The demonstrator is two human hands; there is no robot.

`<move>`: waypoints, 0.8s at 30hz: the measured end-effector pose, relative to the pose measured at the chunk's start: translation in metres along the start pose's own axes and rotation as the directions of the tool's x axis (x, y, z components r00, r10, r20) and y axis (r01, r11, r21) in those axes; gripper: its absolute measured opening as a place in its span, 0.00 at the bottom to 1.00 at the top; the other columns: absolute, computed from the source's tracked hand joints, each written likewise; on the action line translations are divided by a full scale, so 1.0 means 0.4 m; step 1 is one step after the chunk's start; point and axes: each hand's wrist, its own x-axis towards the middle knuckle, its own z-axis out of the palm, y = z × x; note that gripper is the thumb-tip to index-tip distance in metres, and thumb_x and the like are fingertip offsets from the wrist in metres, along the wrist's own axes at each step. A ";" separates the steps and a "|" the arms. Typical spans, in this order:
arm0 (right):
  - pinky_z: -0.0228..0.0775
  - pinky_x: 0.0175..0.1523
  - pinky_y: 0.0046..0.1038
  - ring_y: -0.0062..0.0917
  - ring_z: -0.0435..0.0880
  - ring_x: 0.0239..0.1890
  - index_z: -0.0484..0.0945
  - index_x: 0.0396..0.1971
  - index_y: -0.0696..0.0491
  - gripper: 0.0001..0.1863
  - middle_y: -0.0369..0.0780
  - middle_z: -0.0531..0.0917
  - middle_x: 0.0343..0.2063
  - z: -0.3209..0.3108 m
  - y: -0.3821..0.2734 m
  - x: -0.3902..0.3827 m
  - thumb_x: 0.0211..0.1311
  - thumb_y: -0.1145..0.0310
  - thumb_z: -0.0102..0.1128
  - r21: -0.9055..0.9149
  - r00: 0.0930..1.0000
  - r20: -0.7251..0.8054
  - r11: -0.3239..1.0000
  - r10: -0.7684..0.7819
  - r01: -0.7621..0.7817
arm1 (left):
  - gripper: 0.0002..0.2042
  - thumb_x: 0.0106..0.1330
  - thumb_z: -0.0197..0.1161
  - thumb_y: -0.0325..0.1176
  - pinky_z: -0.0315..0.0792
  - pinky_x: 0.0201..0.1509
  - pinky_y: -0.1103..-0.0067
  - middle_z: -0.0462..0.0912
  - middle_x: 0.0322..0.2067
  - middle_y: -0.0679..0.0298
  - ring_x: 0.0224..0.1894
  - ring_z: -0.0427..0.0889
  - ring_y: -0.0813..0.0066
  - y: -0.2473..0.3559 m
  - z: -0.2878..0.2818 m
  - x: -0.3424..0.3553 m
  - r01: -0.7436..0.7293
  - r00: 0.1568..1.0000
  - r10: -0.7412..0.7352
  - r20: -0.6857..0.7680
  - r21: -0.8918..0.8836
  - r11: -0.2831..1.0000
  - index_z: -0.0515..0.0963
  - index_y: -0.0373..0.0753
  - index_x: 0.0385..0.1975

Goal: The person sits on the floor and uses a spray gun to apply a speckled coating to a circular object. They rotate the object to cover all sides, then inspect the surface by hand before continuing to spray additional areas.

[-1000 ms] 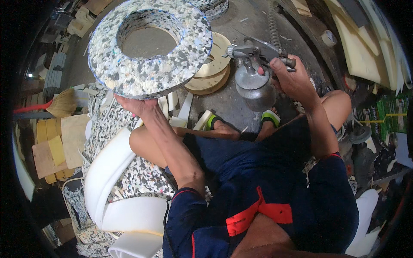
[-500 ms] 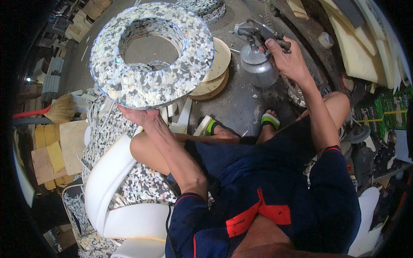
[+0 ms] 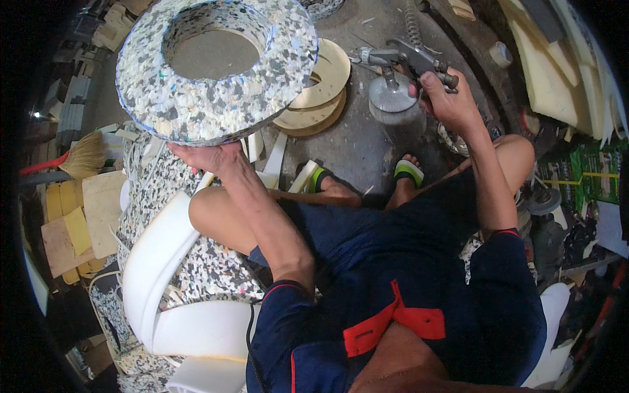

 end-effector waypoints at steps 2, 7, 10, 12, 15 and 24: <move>0.66 0.31 0.22 0.16 0.74 0.24 0.80 0.24 0.53 0.25 0.32 0.77 0.19 -0.006 -0.010 -0.020 0.69 0.46 0.56 -0.026 0.988 0.050 0.989 0.145 -0.144 | 0.36 0.70 0.37 0.60 0.62 0.70 0.52 0.61 0.70 0.54 0.70 0.63 0.49 -0.006 0.001 -0.001 -0.029 1.000 0.029 0.011 0.024 0.999 0.57 0.43 0.72; 0.64 0.27 0.21 0.14 0.73 0.22 0.80 0.27 0.53 0.22 0.31 0.76 0.19 -0.013 -0.037 -0.067 0.70 0.48 0.57 0.123 0.970 0.108 0.965 0.218 -0.230 | 0.38 0.68 0.36 0.62 0.58 0.73 0.53 0.58 0.72 0.54 0.72 0.59 0.49 -0.012 -0.005 -0.009 -0.077 0.997 0.075 0.025 0.120 0.990 0.55 0.43 0.73; 0.63 0.26 0.20 0.14 0.73 0.22 0.80 0.30 0.54 0.21 0.31 0.76 0.19 -0.011 -0.038 -0.080 0.71 0.50 0.55 0.165 0.980 0.133 0.972 0.145 -0.166 | 0.38 0.68 0.36 0.61 0.60 0.72 0.55 0.60 0.70 0.55 0.71 0.61 0.51 -0.019 -0.006 -0.006 -0.073 0.997 0.073 0.002 0.073 0.995 0.57 0.43 0.72; 0.62 0.25 0.19 0.13 0.73 0.22 0.80 0.37 0.55 0.27 0.32 0.79 0.23 -0.012 -0.036 -0.082 0.69 0.42 0.53 0.150 0.979 0.175 0.980 0.104 -0.131 | 0.36 0.69 0.36 0.59 0.62 0.71 0.56 0.63 0.68 0.55 0.69 0.64 0.52 -0.020 -0.006 0.002 -0.120 0.992 0.118 0.037 0.033 0.992 0.60 0.42 0.71; 0.60 0.22 0.17 0.13 0.74 0.21 0.81 0.50 0.57 0.45 0.33 0.83 0.30 -0.016 -0.038 -0.080 0.60 0.25 0.48 0.140 0.963 0.242 0.978 0.119 -0.156 | 0.34 0.70 0.36 0.57 0.63 0.71 0.56 0.65 0.68 0.55 0.69 0.65 0.52 -0.022 -0.010 0.007 -0.104 0.994 0.105 0.015 -0.035 0.994 0.61 0.42 0.70; 0.62 0.21 0.20 0.14 0.73 0.18 0.82 0.33 0.55 0.30 0.32 0.76 0.16 0.003 -0.079 -0.065 0.70 0.38 0.51 0.253 0.983 0.168 0.960 0.078 -0.119 | 0.35 0.69 0.37 0.55 0.61 0.72 0.57 0.63 0.68 0.53 0.69 0.64 0.50 -0.033 -0.004 0.002 -0.120 0.993 0.119 -0.027 -0.052 0.991 0.59 0.39 0.70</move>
